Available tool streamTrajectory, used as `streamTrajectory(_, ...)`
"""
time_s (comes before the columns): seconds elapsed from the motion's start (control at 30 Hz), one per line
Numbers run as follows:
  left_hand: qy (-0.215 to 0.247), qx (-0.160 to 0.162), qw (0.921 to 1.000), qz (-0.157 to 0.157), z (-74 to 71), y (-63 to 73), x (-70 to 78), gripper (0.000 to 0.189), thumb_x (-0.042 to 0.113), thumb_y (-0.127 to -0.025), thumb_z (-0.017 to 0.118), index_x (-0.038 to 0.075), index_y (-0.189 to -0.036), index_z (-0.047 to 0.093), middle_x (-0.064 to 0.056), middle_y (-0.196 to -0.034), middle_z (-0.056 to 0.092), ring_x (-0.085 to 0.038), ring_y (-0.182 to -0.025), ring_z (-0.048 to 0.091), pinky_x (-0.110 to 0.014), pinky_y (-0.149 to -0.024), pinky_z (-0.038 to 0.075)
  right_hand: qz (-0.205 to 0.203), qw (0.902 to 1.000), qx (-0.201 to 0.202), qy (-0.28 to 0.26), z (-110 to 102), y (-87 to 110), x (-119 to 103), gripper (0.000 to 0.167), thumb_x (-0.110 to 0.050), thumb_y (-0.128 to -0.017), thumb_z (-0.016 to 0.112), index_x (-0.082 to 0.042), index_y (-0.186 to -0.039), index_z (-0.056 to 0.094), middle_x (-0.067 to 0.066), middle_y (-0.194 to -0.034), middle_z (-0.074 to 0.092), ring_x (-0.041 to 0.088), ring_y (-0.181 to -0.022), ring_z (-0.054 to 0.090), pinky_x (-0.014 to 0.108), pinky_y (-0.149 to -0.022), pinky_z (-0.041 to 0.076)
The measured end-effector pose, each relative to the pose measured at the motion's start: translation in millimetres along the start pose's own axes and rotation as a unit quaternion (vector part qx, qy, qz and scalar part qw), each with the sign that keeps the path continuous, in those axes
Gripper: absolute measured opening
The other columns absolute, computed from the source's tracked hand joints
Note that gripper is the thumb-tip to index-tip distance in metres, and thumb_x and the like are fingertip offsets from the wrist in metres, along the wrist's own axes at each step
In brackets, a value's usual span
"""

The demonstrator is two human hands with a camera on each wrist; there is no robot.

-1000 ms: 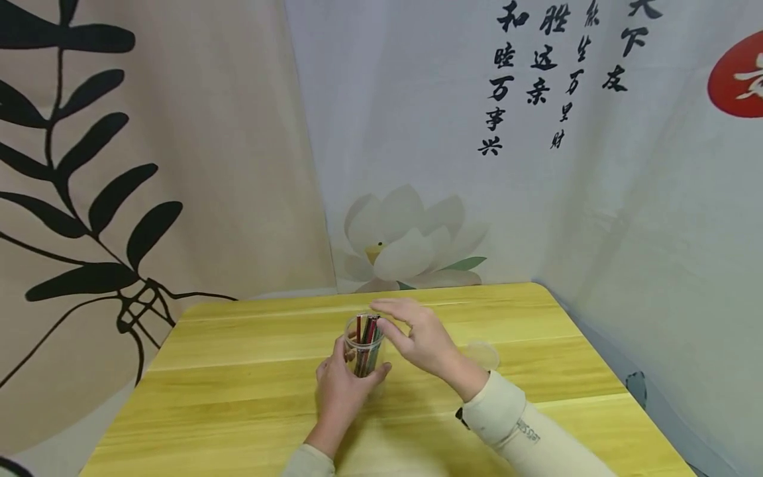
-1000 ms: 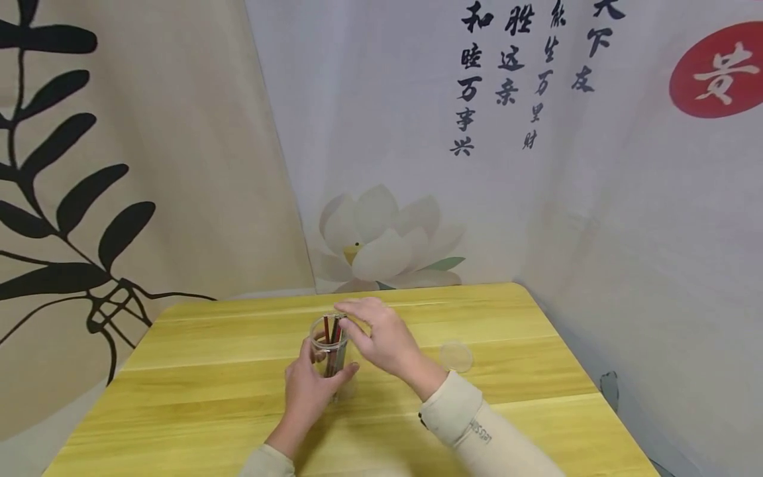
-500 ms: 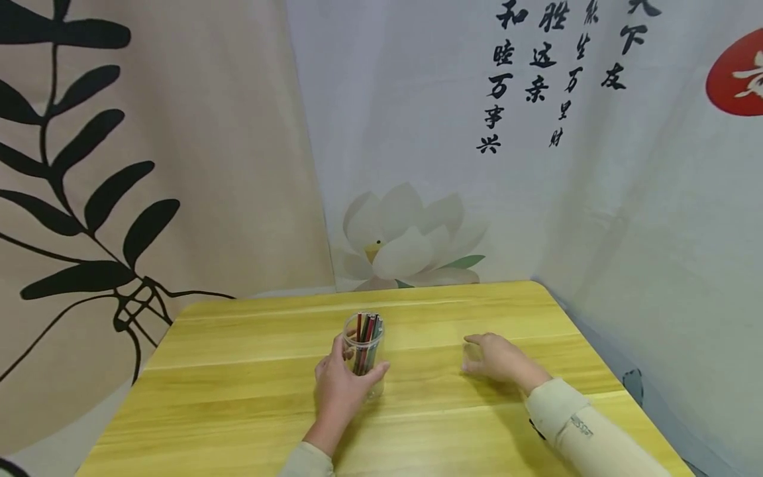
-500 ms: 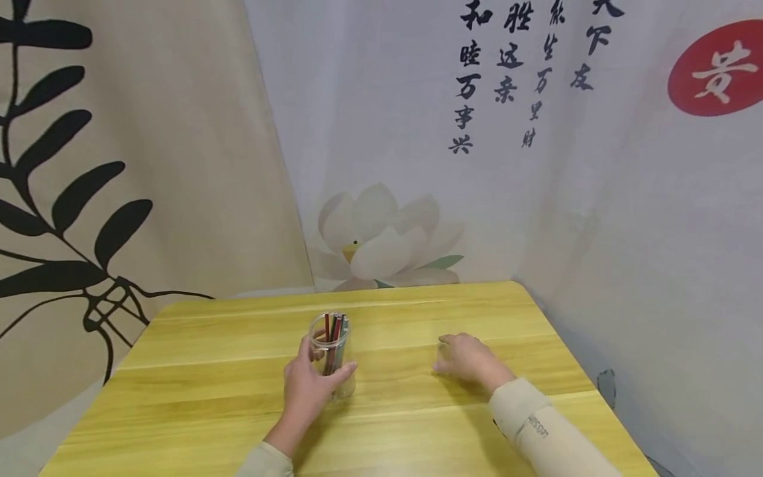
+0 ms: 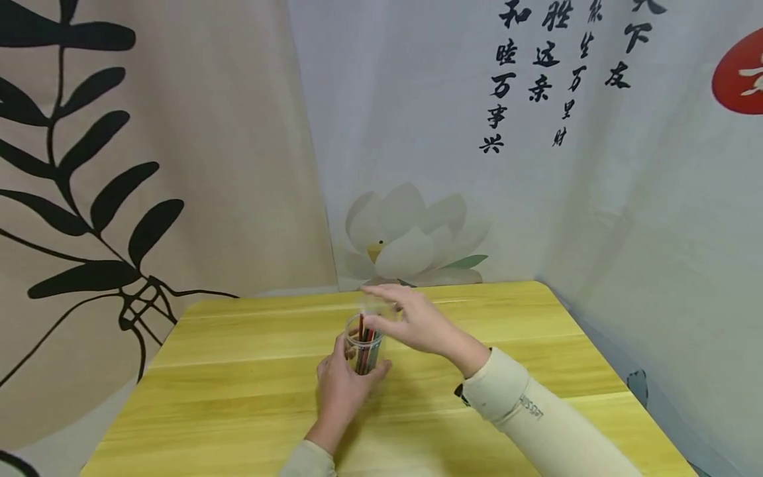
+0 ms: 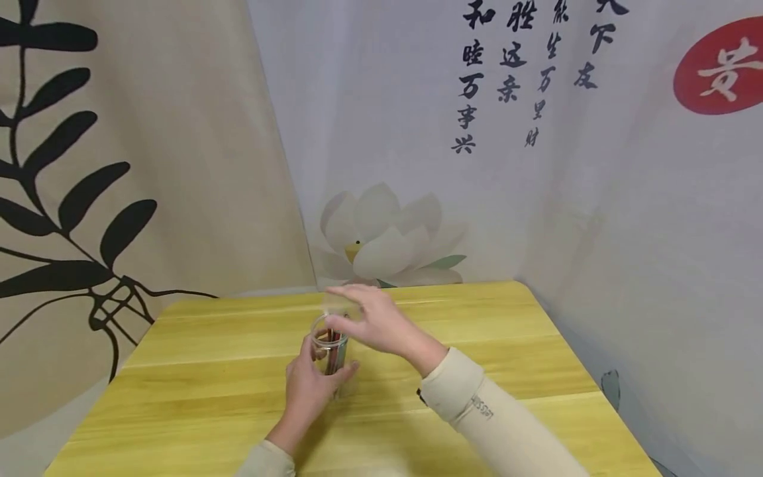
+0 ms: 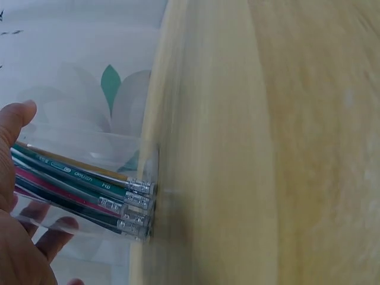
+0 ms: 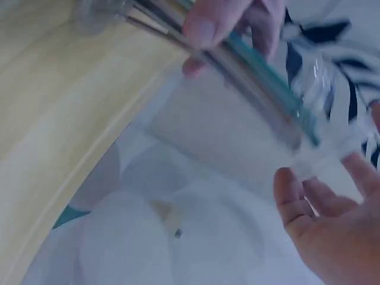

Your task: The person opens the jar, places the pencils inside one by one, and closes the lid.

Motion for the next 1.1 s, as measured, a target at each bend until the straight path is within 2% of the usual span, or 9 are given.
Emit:
streamTrajectory(0.1, 0.001, -0.007, 0.9995, 0.032, -2.7, -2.5, 0.2, 0.085, 0.055, -0.079, 0.092, 0.023, -0.146, 0.050, -0.011, -0.123, 0.075, -0.039, -0.126, 0.061, -0.067, -0.113, 0.040, -0.061, 0.9915, -0.040, 0.108, 17.9, -9.6, -21.8, 0.053, -0.042, -0.108, 0.062, -0.018, -0.154, 0.058, 0.013, -0.159, 0.056, 0.036, -0.146, 0.054, 0.056, -0.116, 0.050)
streamTrajectory(0.17, 0.003, -0.012, 0.9986, 0.051, -0.8, -2.9, 1.3, 0.083, 0.052, -0.080, 0.092, 0.022, -0.144, 0.050, -0.010, -0.119, 0.076, -0.036, -0.121, 0.066, -0.065, -0.118, 0.034, -0.059, 0.9856, -0.057, 0.148, 26.3, -7.6, -21.9, 0.051, -0.043, -0.109, 0.061, -0.018, -0.153, 0.059, 0.016, -0.160, 0.054, 0.039, -0.146, 0.053, 0.056, -0.117, 0.050)
streamTrajectory(0.33, 0.015, -0.003, 0.9985, 0.052, -1.8, -5.4, 1.2, 0.079, 0.045, -0.080, 0.093, 0.019, -0.142, 0.052, -0.011, -0.123, 0.075, -0.037, -0.123, 0.065, -0.065, -0.121, 0.028, -0.065, 0.9834, -0.052, 0.162, 38.0, -5.4, -11.1, 0.053, -0.046, -0.113, 0.052, -0.021, -0.159, 0.052, 0.015, -0.166, 0.046, 0.037, -0.151, 0.048, 0.055, -0.119, 0.049)
streamTrajectory(0.47, 0.015, -0.007, 0.9993, 0.033, -4.8, -4.1, -1.0, 0.081, 0.045, -0.078, 0.094, 0.022, -0.143, 0.053, -0.011, -0.128, 0.073, -0.042, -0.130, 0.059, -0.070, -0.115, 0.036, -0.104, 0.9809, -0.031, 0.161, 49.0, -2.7, 2.7, 0.056, -0.042, -0.114, 0.048, -0.017, -0.164, 0.044, 0.016, -0.169, 0.041, 0.035, -0.154, 0.045, 0.053, -0.120, 0.048)
streamTrajectory(0.6, 0.019, -0.002, 0.9987, 0.048, -7.2, -5.3, -2.0, 0.079, 0.045, -0.078, 0.094, 0.023, -0.142, 0.055, -0.011, -0.126, 0.075, -0.041, -0.125, 0.064, -0.069, -0.104, 0.049, -0.115, 0.9826, -0.014, 0.145, 56.7, -2.2, 10.2, 0.058, -0.039, -0.115, 0.048, -0.014, -0.166, 0.040, 0.018, -0.169, 0.039, 0.034, -0.153, 0.045, 0.052, -0.118, 0.050)
streamTrajectory(0.73, -0.001, 0.015, 0.9978, 0.064, -4.6, -2.2, 3.7, 0.078, 0.036, -0.080, 0.094, 0.016, -0.144, 0.055, -0.012, -0.115, 0.078, -0.037, -0.115, 0.069, -0.064, -0.104, 0.051, -0.111, 0.9787, 0.060, 0.162, 65.0, 2.0, 5.0, 0.061, -0.044, -0.114, 0.045, -0.007, -0.163, 0.043, 0.023, -0.163, 0.045, 0.038, -0.147, 0.051, 0.053, -0.116, 0.052)
streamTrajectory(0.87, -0.036, 0.025, 0.9961, 0.077, 1.2, 9.9, 11.9, 0.082, 0.023, -0.087, 0.089, 0.003, -0.152, 0.044, -0.020, -0.123, 0.076, -0.041, -0.116, 0.070, -0.065, -0.111, 0.044, -0.091, 0.9698, 0.148, 0.171, 76.6, 10.0, -5.3, 0.062, -0.041, -0.111, 0.053, -0.001, -0.158, 0.048, 0.032, -0.156, 0.048, 0.049, -0.142, 0.054, 0.057, -0.108, 0.057)
streamTrajectory(0.97, -0.032, -0.004, 0.9963, 0.079, 1.4, 18.5, 16.0, 0.087, 0.022, -0.091, 0.085, -0.004, -0.157, 0.033, -0.029, -0.141, 0.065, -0.047, -0.124, 0.066, -0.069, -0.111, 0.043, -0.085, 0.9753, 0.135, 0.153, 75.5, 12.9, -4.5, 0.062, -0.039, -0.110, 0.057, -0.004, -0.160, 0.046, 0.030, -0.159, 0.046, 0.048, -0.144, 0.052, 0.056, -0.108, 0.058)
streamTrajectory(1.1, -0.014, -0.073, 0.9934, 0.088, -7.3, 20.5, 16.6, 0.095, 0.031, -0.090, 0.085, -0.004, -0.159, 0.030, -0.029, -0.151, 0.056, -0.049, -0.128, 0.061, -0.069, -0.104, 0.053, -0.092, 0.9871, 0.065, 0.113, 58.5, 17.0, 7.6, 0.061, -0.038, -0.112, 0.056, -0.011, -0.164, 0.042, 0.017, -0.166, 0.043, 0.037, -0.148, 0.053, 0.051, -0.110, 0.057)
Point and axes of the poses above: each hand's wrist, its own y-axis away from the middle knuckle, its own z-axis out of the palm, x = y × z, the point moved 3 cm from there along -y, towards the middle knuckle
